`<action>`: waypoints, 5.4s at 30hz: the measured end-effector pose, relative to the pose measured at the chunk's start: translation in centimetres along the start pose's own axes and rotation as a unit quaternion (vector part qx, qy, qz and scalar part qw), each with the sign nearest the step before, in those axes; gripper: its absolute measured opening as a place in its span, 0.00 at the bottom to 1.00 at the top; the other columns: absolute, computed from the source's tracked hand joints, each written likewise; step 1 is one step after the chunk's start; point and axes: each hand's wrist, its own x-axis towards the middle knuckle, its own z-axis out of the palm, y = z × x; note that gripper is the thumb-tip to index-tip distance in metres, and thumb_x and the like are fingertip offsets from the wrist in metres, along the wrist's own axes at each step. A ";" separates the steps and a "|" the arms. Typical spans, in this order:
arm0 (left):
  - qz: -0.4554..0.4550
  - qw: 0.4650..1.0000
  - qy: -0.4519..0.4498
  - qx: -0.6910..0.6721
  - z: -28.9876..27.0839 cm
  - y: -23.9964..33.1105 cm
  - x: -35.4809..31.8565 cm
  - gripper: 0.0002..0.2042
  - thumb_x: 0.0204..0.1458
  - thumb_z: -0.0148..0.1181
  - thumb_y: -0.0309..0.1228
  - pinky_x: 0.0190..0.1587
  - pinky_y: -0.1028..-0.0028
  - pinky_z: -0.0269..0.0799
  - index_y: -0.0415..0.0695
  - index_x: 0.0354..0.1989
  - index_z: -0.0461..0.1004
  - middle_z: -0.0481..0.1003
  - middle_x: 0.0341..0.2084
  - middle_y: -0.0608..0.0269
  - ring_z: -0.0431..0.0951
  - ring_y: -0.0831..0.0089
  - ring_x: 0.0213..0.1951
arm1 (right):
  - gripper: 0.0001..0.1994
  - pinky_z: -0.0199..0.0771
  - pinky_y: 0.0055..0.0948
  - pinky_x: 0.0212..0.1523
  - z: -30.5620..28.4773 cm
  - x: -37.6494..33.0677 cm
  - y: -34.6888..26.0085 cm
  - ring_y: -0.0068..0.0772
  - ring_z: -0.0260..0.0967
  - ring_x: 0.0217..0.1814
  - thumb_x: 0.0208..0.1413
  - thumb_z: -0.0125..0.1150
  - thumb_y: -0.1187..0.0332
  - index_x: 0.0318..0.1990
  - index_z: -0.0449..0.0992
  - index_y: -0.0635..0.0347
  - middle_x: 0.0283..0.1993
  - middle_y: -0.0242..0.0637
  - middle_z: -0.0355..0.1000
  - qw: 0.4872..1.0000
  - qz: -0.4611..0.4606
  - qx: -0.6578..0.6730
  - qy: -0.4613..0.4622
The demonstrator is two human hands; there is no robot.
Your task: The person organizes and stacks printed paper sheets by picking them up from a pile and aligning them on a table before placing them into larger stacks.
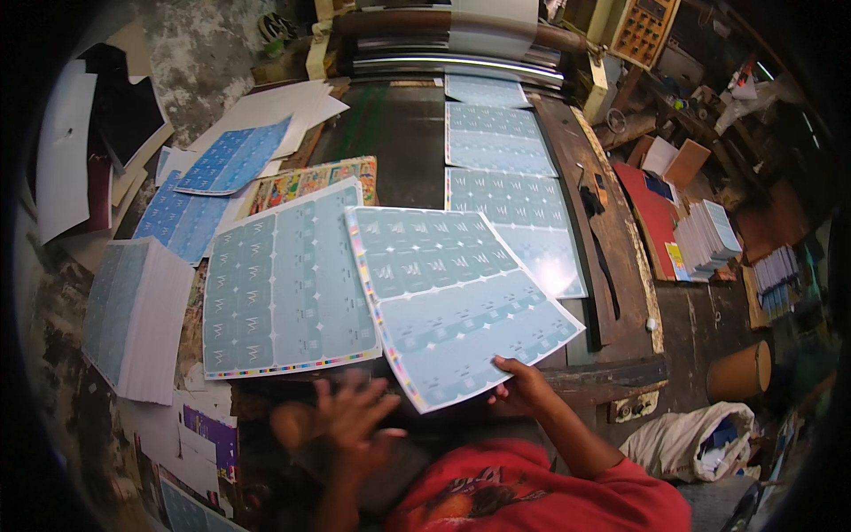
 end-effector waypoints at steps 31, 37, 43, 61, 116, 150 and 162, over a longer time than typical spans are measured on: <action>-0.632 0.447 0.292 -0.562 0.9 -16.7 -14.5 0.27 0.65 0.41 0.49 0.64 0.63 0.57 0.35 0.57 0.68 0.71 0.56 0.51 0.68 0.61 0.59 | 0.27 0.75 0.44 0.42 -5.1 -2.1 3.9 0.31 0.70 0.26 0.63 0.45 0.45 0.49 0.66 0.66 0.31 0.46 0.73 0.981 -0.050 0.158 0.105; -0.311 0.906 0.171 -0.233 -5.4 -8.9 -6.8 0.32 0.59 0.48 0.54 0.65 0.60 0.56 0.34 0.59 0.66 0.67 0.59 0.50 0.65 0.60 0.61 | 0.26 0.74 0.42 0.42 -5.0 0.3 2.3 0.29 0.68 0.29 0.62 0.47 0.45 0.51 0.62 0.62 0.37 0.44 0.73 0.971 -0.093 0.155 0.159; -0.056 0.994 -0.034 0.089 -2.0 -2.6 6.7 0.45 0.45 0.62 0.59 0.69 0.55 0.46 0.36 0.65 0.59 0.57 0.66 0.46 0.54 0.49 0.68 | 0.20 0.74 0.40 0.43 -6.6 2.6 3.2 0.32 0.67 0.41 0.63 0.50 0.55 0.56 0.59 0.56 0.47 0.42 0.70 0.956 -0.152 0.182 0.173; -0.269 0.893 0.184 -0.311 3.2 -6.8 3.6 0.19 0.64 0.50 0.41 0.67 0.60 0.51 0.40 0.55 0.72 0.73 0.56 0.57 0.68 0.59 0.61 | 0.23 0.79 0.42 0.42 14.9 -13.8 -13.4 0.47 0.74 0.40 0.59 0.58 0.58 0.62 0.67 0.46 0.46 0.35 0.78 0.380 -0.810 -0.341 -0.288; -0.011 0.965 -0.117 -0.233 2.4 0.9 4.5 0.13 0.56 0.60 0.45 0.68 0.46 0.38 0.50 0.36 0.83 0.81 0.42 0.65 0.70 0.60 0.60 | 0.22 0.77 0.39 0.40 -1.4 -0.6 -0.5 0.30 0.71 0.33 0.62 0.51 0.53 0.53 0.65 0.62 0.37 0.40 0.73 0.987 -0.101 0.105 -0.070; -0.183 0.971 0.152 0.034 6.8 -4.6 4.7 0.17 0.61 0.50 0.36 0.65 0.54 0.50 0.41 0.55 0.72 0.74 0.53 0.54 0.67 0.56 0.61 | 0.21 0.74 0.43 0.44 -8.1 -4.1 7.4 0.36 0.71 0.27 0.67 0.43 0.53 0.53 0.63 0.65 0.34 0.50 0.75 0.977 -0.002 0.197 0.080; -0.193 0.979 0.035 -0.057 3.2 -4.3 4.2 0.18 0.61 0.52 0.42 0.68 0.54 0.44 0.44 0.53 0.73 0.69 0.59 0.51 0.60 0.51 0.66 | 0.24 0.74 0.43 0.41 -7.2 1.4 4.0 0.35 0.70 0.32 0.65 0.42 0.48 0.54 0.62 0.61 0.39 0.47 0.74 0.974 -0.107 0.153 0.125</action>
